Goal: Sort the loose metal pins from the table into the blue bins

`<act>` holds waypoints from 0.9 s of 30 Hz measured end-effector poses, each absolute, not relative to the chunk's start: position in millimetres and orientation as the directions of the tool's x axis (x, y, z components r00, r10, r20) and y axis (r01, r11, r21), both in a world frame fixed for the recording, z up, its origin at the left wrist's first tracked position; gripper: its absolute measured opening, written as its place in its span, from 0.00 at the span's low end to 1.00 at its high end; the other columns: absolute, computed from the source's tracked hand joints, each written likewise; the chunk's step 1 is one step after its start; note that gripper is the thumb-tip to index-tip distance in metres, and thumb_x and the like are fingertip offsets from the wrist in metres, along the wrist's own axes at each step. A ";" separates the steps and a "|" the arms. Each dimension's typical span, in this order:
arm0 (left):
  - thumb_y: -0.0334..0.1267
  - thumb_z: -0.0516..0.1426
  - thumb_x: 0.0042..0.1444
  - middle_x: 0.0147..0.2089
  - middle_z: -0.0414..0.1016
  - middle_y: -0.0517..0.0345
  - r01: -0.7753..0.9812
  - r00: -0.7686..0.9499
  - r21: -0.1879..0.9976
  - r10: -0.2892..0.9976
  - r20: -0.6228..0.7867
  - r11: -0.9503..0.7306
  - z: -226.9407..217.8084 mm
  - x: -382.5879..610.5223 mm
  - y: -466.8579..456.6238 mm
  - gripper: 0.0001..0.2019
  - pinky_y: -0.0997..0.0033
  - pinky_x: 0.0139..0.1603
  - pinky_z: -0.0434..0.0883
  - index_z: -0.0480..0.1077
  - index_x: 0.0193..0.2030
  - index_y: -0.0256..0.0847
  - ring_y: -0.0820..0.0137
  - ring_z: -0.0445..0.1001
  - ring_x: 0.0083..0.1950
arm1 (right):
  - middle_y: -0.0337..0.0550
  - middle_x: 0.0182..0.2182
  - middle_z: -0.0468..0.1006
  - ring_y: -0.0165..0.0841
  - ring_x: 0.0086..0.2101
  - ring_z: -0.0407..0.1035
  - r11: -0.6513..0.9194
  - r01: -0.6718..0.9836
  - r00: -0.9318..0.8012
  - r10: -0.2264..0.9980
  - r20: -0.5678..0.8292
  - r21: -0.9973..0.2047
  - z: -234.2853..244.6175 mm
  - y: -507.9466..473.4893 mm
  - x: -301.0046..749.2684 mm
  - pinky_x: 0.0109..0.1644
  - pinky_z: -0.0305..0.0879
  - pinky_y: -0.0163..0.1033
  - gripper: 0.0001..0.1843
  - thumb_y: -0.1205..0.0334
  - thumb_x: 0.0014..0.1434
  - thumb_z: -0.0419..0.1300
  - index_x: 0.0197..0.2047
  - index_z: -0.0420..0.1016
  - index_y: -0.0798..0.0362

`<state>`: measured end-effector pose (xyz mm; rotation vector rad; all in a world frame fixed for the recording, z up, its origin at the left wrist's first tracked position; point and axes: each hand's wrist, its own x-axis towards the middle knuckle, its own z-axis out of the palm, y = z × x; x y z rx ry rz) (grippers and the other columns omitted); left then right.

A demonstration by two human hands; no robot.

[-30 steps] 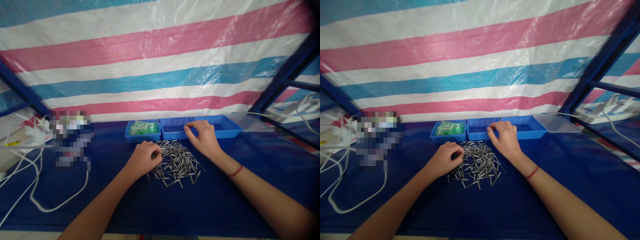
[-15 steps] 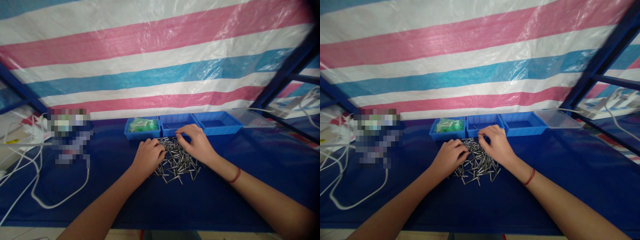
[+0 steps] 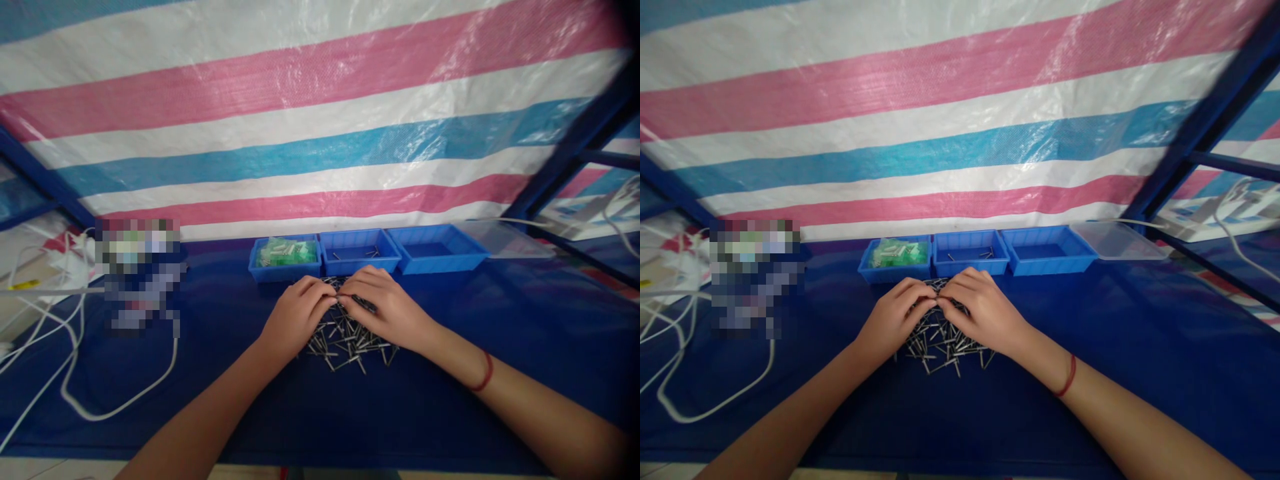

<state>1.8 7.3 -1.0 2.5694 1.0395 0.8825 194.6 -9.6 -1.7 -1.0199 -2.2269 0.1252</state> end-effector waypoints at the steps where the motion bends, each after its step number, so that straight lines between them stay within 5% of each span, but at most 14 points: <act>1: 0.36 0.51 0.63 0.41 0.71 0.56 0.523 0.554 0.454 0.693 0.461 -0.721 -0.7 1.8 6.5 0.07 0.71 0.48 0.66 0.70 0.40 0.41 0.69 0.71 0.45 | 0.43 0.33 0.77 0.35 0.36 0.67 0.690 0.625 -0.462 0.704 0.539 -0.366 -1.4 -9.9 194.3 0.42 0.59 0.44 0.09 0.62 0.62 0.52 0.36 0.74 0.51; 7: 0.39 0.54 0.60 0.39 0.73 0.55 0.486 0.474 0.598 0.768 0.431 -0.637 -2.6 2.8 5.1 0.08 0.73 0.43 0.68 0.71 0.42 0.40 0.70 0.72 0.39 | 0.41 0.30 0.76 0.33 0.33 0.68 0.695 0.553 -0.399 0.706 0.586 -0.460 1.2 -12.2 192.4 0.41 0.61 0.43 0.07 0.65 0.61 0.53 0.33 0.72 0.51; 13: 0.39 0.50 0.63 0.38 0.73 0.54 0.467 0.514 0.624 0.767 0.385 -0.627 -2.4 2.1 4.3 0.11 0.74 0.40 0.67 0.72 0.40 0.39 0.70 0.71 0.38 | 0.42 0.31 0.77 0.34 0.34 0.69 0.670 0.557 -0.318 0.718 0.619 -0.491 3.2 -14.9 191.7 0.41 0.63 0.44 0.06 0.64 0.59 0.55 0.33 0.72 0.51; 20: 0.41 0.51 0.61 0.30 0.71 0.59 0.458 0.490 0.673 0.796 0.355 -0.582 -4.9 5.4 2.6 0.10 0.75 0.35 0.64 0.71 0.38 0.39 0.73 0.68 0.32 | 0.42 0.29 0.75 0.33 0.31 0.69 0.570 0.459 -0.162 0.808 0.567 -0.681 -1.9 -16.1 186.3 0.36 0.66 0.39 0.07 0.58 0.59 0.56 0.33 0.72 0.52; 27: 0.41 0.56 0.58 0.30 0.72 0.60 0.440 0.461 0.729 0.829 0.317 -0.524 -7.3 7.3 1.3 0.08 0.76 0.32 0.63 0.71 0.37 0.39 0.74 0.67 0.30 | 0.41 0.29 0.74 0.32 0.32 0.69 0.585 0.429 -0.176 0.801 0.572 -0.688 -3.5 -16.3 186.2 0.37 0.65 0.38 0.05 0.62 0.58 0.57 0.32 0.71 0.52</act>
